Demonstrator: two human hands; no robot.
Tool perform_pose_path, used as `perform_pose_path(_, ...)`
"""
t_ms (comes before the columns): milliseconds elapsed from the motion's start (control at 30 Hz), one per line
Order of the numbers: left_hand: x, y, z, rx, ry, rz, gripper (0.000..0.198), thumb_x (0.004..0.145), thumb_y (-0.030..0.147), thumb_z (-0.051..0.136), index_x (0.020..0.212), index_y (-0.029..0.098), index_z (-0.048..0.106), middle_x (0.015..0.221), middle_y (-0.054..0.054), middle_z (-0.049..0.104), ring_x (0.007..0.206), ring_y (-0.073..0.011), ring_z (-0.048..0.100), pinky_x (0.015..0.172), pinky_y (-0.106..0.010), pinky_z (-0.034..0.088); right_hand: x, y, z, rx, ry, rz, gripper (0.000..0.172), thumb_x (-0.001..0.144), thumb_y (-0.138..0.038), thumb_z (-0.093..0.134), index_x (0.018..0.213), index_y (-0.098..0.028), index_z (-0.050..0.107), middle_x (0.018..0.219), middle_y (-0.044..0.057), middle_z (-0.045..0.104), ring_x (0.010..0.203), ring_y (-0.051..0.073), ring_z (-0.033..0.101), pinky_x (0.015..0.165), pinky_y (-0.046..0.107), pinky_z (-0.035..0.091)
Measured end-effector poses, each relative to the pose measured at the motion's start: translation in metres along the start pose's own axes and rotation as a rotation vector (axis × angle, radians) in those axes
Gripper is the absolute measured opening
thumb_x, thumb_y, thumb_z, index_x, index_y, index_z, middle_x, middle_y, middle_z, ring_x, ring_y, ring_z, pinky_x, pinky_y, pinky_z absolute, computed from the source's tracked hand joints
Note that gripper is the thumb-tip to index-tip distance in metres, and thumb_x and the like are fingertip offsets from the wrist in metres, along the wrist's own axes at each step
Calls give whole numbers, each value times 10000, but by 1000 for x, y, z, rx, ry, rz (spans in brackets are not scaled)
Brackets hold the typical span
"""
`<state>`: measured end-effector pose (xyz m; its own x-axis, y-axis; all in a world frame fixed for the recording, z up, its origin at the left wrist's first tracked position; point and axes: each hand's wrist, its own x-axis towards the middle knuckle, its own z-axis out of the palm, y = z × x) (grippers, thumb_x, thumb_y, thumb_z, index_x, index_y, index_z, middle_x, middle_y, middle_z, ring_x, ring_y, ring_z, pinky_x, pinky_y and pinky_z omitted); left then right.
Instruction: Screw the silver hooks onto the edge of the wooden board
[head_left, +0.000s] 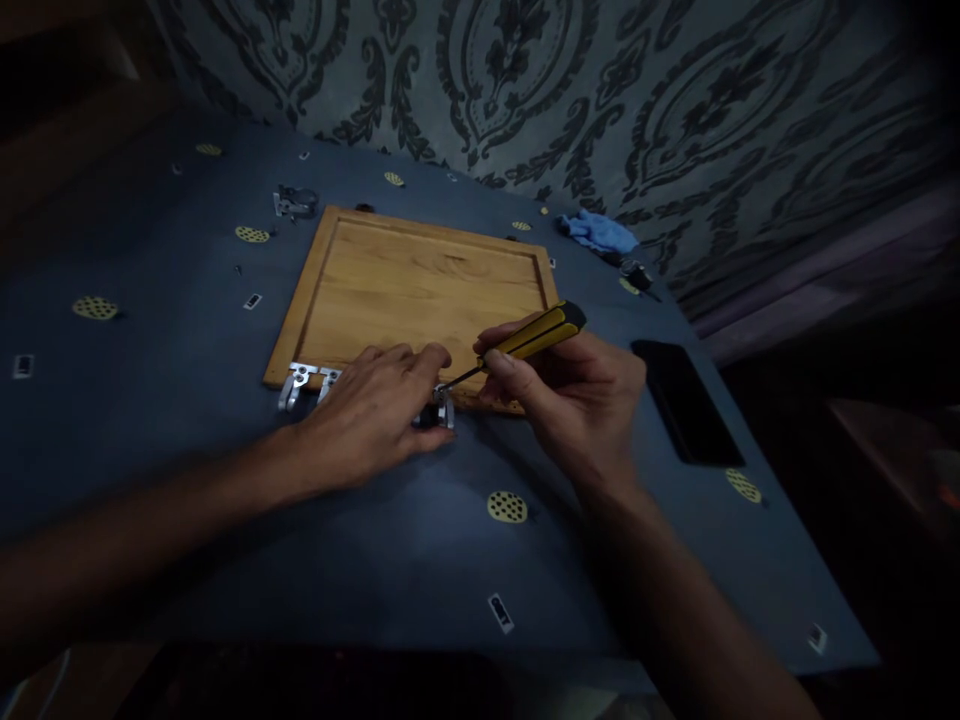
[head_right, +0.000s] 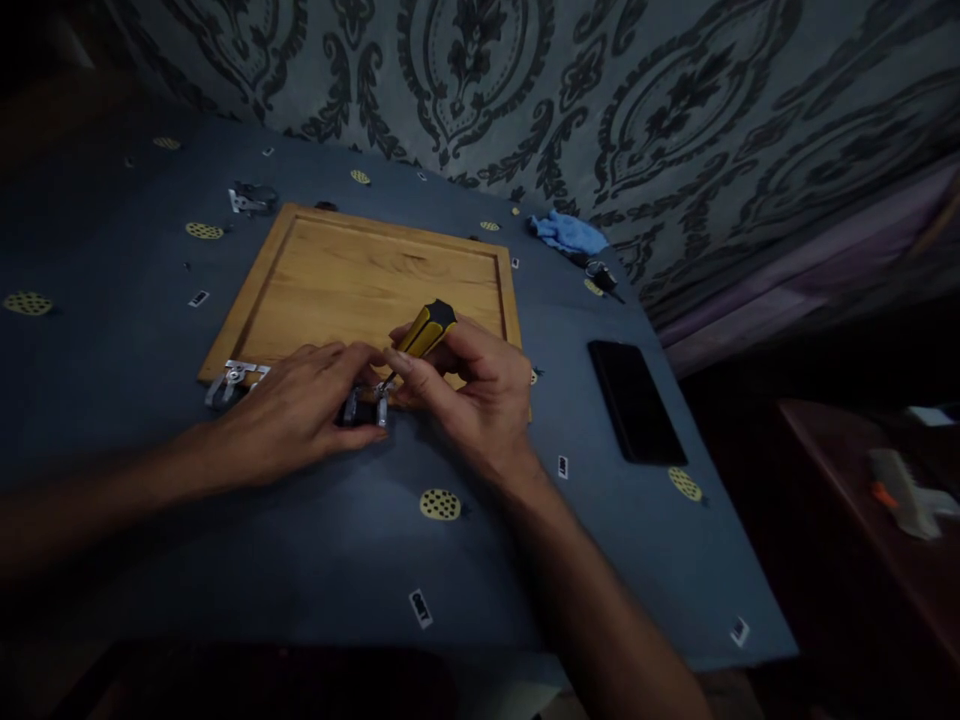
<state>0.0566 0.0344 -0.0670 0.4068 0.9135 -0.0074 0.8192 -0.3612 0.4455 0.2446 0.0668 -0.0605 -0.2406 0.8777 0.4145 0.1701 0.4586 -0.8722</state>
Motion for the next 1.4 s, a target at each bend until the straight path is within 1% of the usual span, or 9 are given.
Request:
perform_pose_path(233,0,1,-1,13,3,6,520,888,327,771,1299,163,498,1160,-111,688,1135,-318,635,991,-459,485,-3,3,7,-119,135,-28,307,797,-453,862,742,-233,656,682,-52,642,511,103,567,467,249,501)
perform_pose_path(367,0,3,-3,11,-17,-11,527,892,339,770,1305,154,499,1206,-129,687,1153,-329,632,987,-473,486,-5,3,8,-141,149,-108,266,834,-412,841,756,-243,651,688,-50,645,537,118,603,489,266,522)
perform_pose_path(467,0,3,-3,1,-17,-11,513,899,344,766,1297,157,503,1239,-131,685,1180,-333,629,992,-478,483,-4,0,8,-90,239,-197,203,894,-426,780,824,-263,681,767,-40,682,538,115,626,489,270,542)
perform_pose_path(533,-1,3,-3,-6,-12,-12,515,893,340,773,1293,157,506,1236,-128,689,1186,-333,630,996,-479,482,-3,0,7,-62,281,-210,205,905,-448,761,843,-269,685,777,-42,680,521,106,621,483,265,547)
perform_pose_path(667,0,1,-1,-16,4,-8,519,881,338,786,1285,161,513,1225,-123,693,1182,-328,638,998,-474,486,-2,4,7,-92,206,-161,189,905,-406,767,854,-253,669,745,-45,665,540,114,636,497,265,540)
perform_pose_path(767,0,2,-2,-16,-3,-17,508,878,344,787,1269,160,520,1223,-125,692,1185,-336,639,1003,-487,489,-4,8,6,-123,150,-169,157,920,-360,754,855,-249,663,736,-40,668,581,123,636,542,276,546)
perform_pose_path(1100,0,2,-1,-5,3,-10,504,869,319,790,1264,153,523,1243,-131,690,1177,-334,641,1001,-485,498,-5,8,9,-112,105,-130,127,919,-327,747,860,-271,651,722,-40,647,595,130,624,549,284,542)
perform_pose_path(1267,0,2,-1,20,1,-8,535,878,343,784,1294,148,511,1204,-134,687,1156,-337,639,986,-482,497,-5,5,8,-112,93,-88,133,886,-329,784,857,-263,672,768,-31,662,622,130,621,571,291,550)
perform_pose_path(1400,0,3,-3,17,-11,-10,500,882,351,782,1257,144,522,1209,-131,690,1152,-333,643,983,-480,499,0,-2,1,-34,-9,-47,138,891,-360,780,975,-263,731,916,-7,735,711,139,681,624,292,582)
